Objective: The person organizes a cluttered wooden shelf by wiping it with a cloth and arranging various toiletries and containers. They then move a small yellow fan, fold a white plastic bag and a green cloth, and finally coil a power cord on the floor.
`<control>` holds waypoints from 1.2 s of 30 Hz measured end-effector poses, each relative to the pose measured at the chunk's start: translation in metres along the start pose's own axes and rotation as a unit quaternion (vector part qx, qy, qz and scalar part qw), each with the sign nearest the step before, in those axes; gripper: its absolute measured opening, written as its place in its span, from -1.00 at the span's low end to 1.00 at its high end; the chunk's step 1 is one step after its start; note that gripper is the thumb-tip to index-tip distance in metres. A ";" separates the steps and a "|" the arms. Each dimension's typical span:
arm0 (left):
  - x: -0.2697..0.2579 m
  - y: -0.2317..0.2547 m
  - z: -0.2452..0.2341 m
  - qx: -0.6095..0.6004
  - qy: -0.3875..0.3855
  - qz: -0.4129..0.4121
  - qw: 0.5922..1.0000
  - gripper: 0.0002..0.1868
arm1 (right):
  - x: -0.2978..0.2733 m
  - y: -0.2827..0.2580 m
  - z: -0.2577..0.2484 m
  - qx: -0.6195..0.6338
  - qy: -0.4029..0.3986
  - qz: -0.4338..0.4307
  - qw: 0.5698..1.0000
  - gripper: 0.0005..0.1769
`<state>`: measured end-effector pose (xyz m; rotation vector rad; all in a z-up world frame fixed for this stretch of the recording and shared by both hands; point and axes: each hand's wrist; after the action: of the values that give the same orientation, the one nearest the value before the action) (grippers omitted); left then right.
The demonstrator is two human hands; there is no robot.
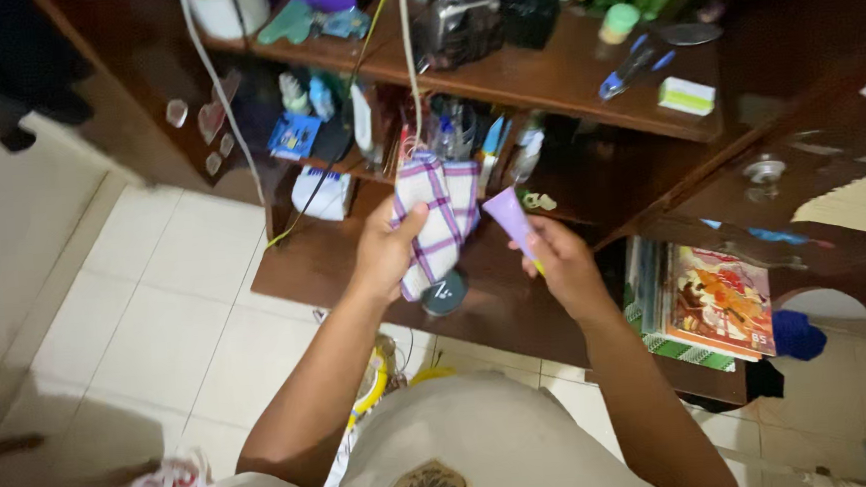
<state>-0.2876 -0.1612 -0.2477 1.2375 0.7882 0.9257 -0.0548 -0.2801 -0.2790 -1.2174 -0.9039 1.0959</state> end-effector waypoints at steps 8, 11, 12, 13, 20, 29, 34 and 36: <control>0.098 0.179 0.075 0.426 0.158 0.560 0.693 -0.39 | 0.015 -0.170 -0.012 -0.008 0.062 -0.247 0.967 -0.59; 0.172 0.227 0.108 0.567 0.142 0.569 0.578 -0.46 | 0.050 -0.224 -0.016 0.098 0.000 -0.310 0.946 -0.56; 0.187 0.232 0.115 0.616 0.131 0.562 0.537 -0.50 | 0.067 -0.239 -0.018 0.099 0.000 -0.320 0.942 -0.56; 0.199 0.232 0.118 0.650 0.085 0.500 0.566 -0.52 | 0.084 -0.251 -0.022 0.099 0.000 -0.330 0.939 -0.56; 0.243 0.231 0.124 0.490 0.001 0.518 0.702 -0.36 | 0.177 -0.290 -0.045 -0.029 0.055 -0.350 0.935 -0.63; 0.284 0.229 0.179 0.392 -0.041 0.442 0.806 -0.59 | 0.208 -0.301 -0.038 -0.274 0.206 -0.442 0.829 -0.50; 0.304 0.227 0.190 0.451 -0.024 0.398 0.799 -0.55 | 0.196 -0.267 -0.049 -0.384 0.337 -0.489 0.707 -0.54; 0.302 0.225 0.192 0.498 -0.038 0.379 0.779 -0.51 | 0.198 -0.262 -0.052 -0.386 0.349 -0.458 0.721 -0.54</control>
<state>-0.0204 0.0480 0.0044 2.6512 0.7184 1.0954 0.0845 -0.1036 -0.0344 -1.3867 -1.1583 -0.6196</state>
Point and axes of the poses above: each hand's wrist, its own x-axis towards the middle knuckle, its own z-axis out of the palm, y = z × x, and after that the axes turned 14 degrees about x, right-handed
